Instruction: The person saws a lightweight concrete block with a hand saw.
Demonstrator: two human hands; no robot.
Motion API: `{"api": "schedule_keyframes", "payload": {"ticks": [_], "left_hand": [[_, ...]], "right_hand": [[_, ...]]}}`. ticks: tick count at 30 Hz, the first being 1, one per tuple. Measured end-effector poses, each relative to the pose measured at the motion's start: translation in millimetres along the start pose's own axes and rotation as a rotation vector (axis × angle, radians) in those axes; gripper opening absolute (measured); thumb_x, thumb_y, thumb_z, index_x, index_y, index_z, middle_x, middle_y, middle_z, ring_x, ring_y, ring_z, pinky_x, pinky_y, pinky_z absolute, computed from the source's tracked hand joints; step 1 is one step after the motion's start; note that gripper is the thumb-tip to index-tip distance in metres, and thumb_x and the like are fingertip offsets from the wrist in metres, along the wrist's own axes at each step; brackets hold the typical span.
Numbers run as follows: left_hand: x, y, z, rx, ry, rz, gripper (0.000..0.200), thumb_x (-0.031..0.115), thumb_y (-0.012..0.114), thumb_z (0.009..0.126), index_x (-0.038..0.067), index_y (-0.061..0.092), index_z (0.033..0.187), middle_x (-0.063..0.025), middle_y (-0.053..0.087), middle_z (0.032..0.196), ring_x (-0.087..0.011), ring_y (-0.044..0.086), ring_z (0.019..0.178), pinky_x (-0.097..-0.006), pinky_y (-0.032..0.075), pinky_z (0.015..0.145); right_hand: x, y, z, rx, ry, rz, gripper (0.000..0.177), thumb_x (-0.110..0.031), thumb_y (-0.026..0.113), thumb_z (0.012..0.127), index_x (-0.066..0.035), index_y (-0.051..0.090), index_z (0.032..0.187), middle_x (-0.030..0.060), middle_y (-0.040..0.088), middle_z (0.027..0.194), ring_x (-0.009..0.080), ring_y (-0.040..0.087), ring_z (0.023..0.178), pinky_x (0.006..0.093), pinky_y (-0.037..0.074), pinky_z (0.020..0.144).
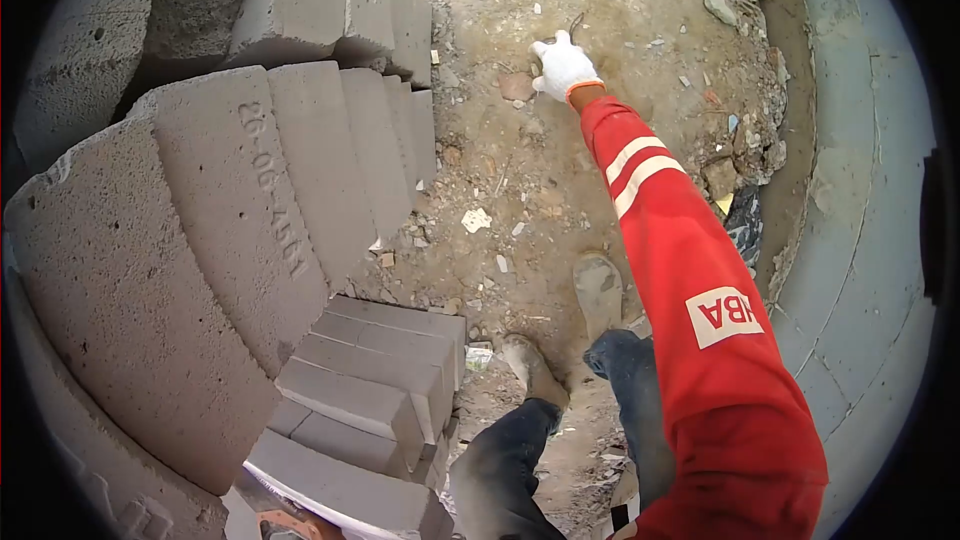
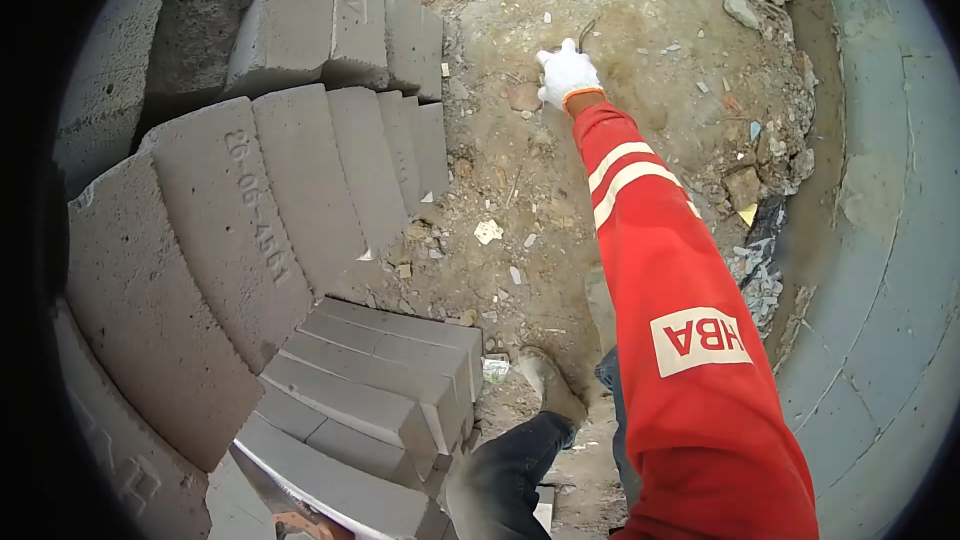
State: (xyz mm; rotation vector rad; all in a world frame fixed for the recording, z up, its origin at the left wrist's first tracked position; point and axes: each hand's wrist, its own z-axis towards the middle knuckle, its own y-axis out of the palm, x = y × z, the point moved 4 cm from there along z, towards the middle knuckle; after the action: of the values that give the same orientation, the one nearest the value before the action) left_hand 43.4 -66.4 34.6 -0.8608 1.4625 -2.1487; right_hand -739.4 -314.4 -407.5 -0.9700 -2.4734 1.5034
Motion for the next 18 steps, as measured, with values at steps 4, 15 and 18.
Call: {"api": "schedule_keyframes", "payload": {"ticks": [4,15,18], "left_hand": [[-14,-11,-10,-0.040,-0.052,0.017,0.068,0.046,0.050,0.106,0.020,0.021,0.163,-0.0298,0.060,0.131,-0.0471,0.067,0.111,-0.0540,0.056,0.089],[-16,-6,-96,-0.128,-0.296,-0.047,0.070,0.043,0.051,0.106,0.021,0.019,0.164,-0.0325,0.056,0.137,-0.0486,0.065,0.117,-0.0541,0.055,0.092],[10,2,-95,-0.192,-0.310,-0.080,0.070,0.043,0.051,0.106,0.021,0.018,0.164,-0.0332,0.055,0.138,-0.0490,0.064,0.119,-0.0541,0.055,0.093]], "right_hand": [[20,24,-66,0.182,-0.096,0.202,0.045,-0.019,0.081,0.084,-0.008,0.057,0.121,0.0255,0.057,0.134,0.0440,0.067,0.109,0.0454,0.056,0.094],[96,-36,-440,-0.477,0.349,1.571,0.038,-0.035,0.067,0.097,-0.008,0.062,0.123,0.0068,0.068,0.112,0.0260,0.069,0.098,0.0429,0.061,0.079],[148,-53,-476,-0.785,0.431,1.809,0.036,-0.041,0.059,0.102,-0.020,0.058,0.131,0.0111,0.066,0.120,0.0328,0.065,0.106,0.0566,0.058,0.087]]}}
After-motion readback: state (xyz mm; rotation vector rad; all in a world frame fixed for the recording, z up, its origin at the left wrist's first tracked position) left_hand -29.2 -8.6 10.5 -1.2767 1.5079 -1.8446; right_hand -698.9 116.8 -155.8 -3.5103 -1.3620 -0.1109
